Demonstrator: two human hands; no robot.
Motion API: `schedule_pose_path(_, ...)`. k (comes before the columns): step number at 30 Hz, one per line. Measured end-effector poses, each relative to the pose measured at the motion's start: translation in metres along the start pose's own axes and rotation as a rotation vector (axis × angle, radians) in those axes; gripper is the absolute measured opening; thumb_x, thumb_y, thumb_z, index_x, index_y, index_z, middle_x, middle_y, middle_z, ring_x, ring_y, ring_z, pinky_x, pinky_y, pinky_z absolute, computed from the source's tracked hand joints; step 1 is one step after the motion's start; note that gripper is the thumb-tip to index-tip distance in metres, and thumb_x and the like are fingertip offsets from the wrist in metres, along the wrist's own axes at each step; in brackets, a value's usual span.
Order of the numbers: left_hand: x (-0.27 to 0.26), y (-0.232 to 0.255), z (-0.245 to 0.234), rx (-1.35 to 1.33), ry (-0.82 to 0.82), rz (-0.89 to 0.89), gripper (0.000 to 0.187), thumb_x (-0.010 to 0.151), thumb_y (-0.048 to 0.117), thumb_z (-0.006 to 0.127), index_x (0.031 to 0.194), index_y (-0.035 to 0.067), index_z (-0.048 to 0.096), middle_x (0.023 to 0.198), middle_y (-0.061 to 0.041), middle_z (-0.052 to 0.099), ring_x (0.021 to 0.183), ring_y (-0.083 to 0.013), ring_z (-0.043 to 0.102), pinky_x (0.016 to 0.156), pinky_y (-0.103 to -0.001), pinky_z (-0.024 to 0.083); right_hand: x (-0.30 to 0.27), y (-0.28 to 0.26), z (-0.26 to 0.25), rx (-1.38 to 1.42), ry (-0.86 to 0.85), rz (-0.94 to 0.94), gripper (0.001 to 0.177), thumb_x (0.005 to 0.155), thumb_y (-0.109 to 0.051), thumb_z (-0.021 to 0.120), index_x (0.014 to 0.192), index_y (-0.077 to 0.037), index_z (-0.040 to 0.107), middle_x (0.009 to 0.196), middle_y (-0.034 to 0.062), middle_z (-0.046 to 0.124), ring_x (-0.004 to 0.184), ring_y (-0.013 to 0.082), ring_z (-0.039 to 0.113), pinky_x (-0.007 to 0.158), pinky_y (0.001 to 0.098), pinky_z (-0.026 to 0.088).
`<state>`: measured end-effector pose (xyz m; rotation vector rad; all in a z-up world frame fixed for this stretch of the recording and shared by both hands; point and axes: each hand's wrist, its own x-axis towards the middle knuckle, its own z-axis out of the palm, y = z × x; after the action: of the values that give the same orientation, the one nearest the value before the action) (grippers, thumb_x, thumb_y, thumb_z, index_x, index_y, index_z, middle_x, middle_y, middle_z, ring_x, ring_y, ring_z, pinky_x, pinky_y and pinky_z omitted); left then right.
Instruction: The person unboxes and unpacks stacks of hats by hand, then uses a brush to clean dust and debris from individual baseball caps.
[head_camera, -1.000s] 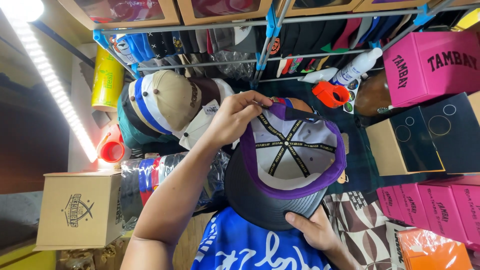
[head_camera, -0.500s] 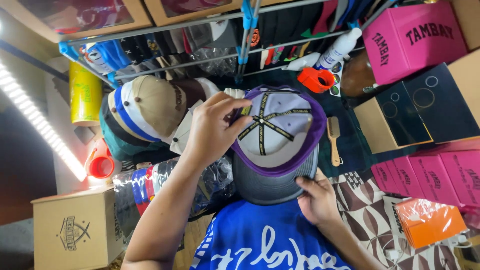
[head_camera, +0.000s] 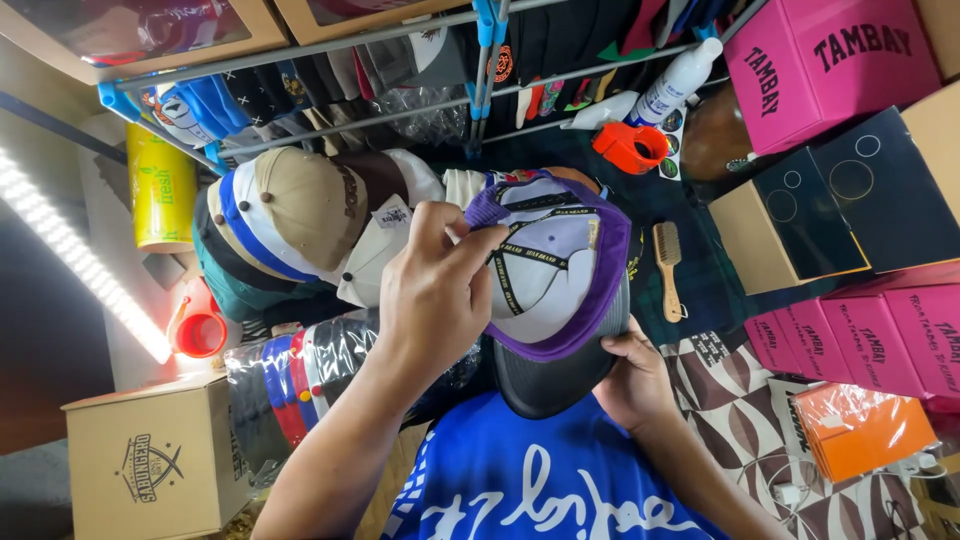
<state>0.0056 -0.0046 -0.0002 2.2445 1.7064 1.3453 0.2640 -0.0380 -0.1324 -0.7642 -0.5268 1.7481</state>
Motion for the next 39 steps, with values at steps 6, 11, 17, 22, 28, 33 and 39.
schedule_pose_path(6, 0.001, 0.009, -0.006, 0.057, 0.050, 0.113, 0.039, 0.084, -0.012, 0.058, 0.116, 0.005, 0.074, 0.140, -0.023, 0.053, 0.098, -0.0414, 0.074, 0.073, -0.046, 0.063, 0.008, 0.000, -0.027, -0.088, 0.004, -0.091, 0.034, 0.083, 0.011, 0.055, 0.114, -0.001, 0.066, 0.104, 0.0274, 0.075, 0.100, 0.0420, 0.076, 0.090, 0.0561, 0.062)
schedule_pose_path(11, -0.014, -0.005, 0.002, 0.053, 0.179, 0.221, 0.045, 0.081, -0.009, 0.055, 0.115, 0.009, 0.077, 0.136, -0.019, 0.065, 0.102, -0.0343, 0.076, 0.077, -0.037, 0.063, 0.009, 0.002, -0.037, -0.153, -0.018, -0.222, 0.037, 0.081, 0.016, 0.055, 0.115, 0.005, 0.066, 0.104, 0.0289, 0.074, 0.102, 0.0393, 0.076, 0.088, 0.0543, 0.063)
schedule_pose_path(17, -0.009, 0.000, -0.003, 0.040, 0.180, 0.184, 0.042, 0.083, -0.008, 0.055, 0.116, 0.006, 0.077, 0.134, -0.020, 0.067, 0.101, -0.0368, 0.077, 0.076, -0.039, 0.064, 0.003, -0.001, -0.026, -0.119, -0.040, -0.244, 0.037, 0.080, 0.017, 0.056, 0.114, 0.009, 0.064, 0.104, 0.0323, 0.073, 0.102, 0.0415, 0.075, 0.087, 0.0570, 0.063)
schedule_pose_path(22, -0.007, 0.005, -0.009, -0.038, 0.109, 0.090, 0.043, 0.082, -0.009, 0.054, 0.119, 0.001, 0.074, 0.132, -0.024, 0.066, 0.107, -0.0419, 0.073, 0.082, -0.044, 0.063, -0.006, -0.017, 0.000, -0.092, -0.050, -0.258, 0.035, 0.081, 0.017, 0.055, 0.115, 0.010, 0.062, 0.104, 0.0337, 0.072, 0.102, 0.0424, 0.075, 0.087, 0.0570, 0.062)
schedule_pose_path(28, -0.004, 0.011, -0.008, -0.076, 0.046, 0.018, 0.042, 0.082, -0.010, 0.054, 0.119, -0.002, 0.073, 0.127, -0.026, 0.066, 0.106, -0.0443, 0.072, 0.082, -0.047, 0.062, -0.009, -0.021, 0.002, -0.055, -0.031, -0.259, 0.036, 0.079, 0.017, 0.054, 0.115, 0.014, 0.060, 0.104, 0.0365, 0.070, 0.102, 0.0465, 0.074, 0.084, 0.0574, 0.063)
schedule_pose_path(33, -0.004, 0.014, -0.006, -0.052, -0.004, -0.015, 0.045, 0.081, -0.007, 0.055, 0.122, 0.000, 0.072, 0.127, -0.023, 0.066, 0.102, -0.0422, 0.073, 0.079, -0.047, 0.062, -0.010, -0.023, -0.001, -0.045, -0.020, -0.262, 0.037, 0.079, 0.016, 0.053, 0.115, 0.014, 0.059, 0.105, 0.0370, 0.069, 0.102, 0.0479, 0.073, 0.084, 0.0577, 0.063)
schedule_pose_path(39, -0.008, 0.019, -0.004, -0.043, -0.044, -0.021, 0.049, 0.079, -0.005, 0.059, 0.126, 0.001, 0.071, 0.132, -0.023, 0.063, 0.102, -0.0420, 0.073, 0.080, -0.047, 0.062, -0.012, -0.028, -0.005, -0.061, -0.015, -0.298, 0.036, 0.079, 0.017, 0.054, 0.114, 0.014, 0.060, 0.105, 0.0364, 0.069, 0.101, 0.0478, 0.074, 0.083, 0.0581, 0.063)
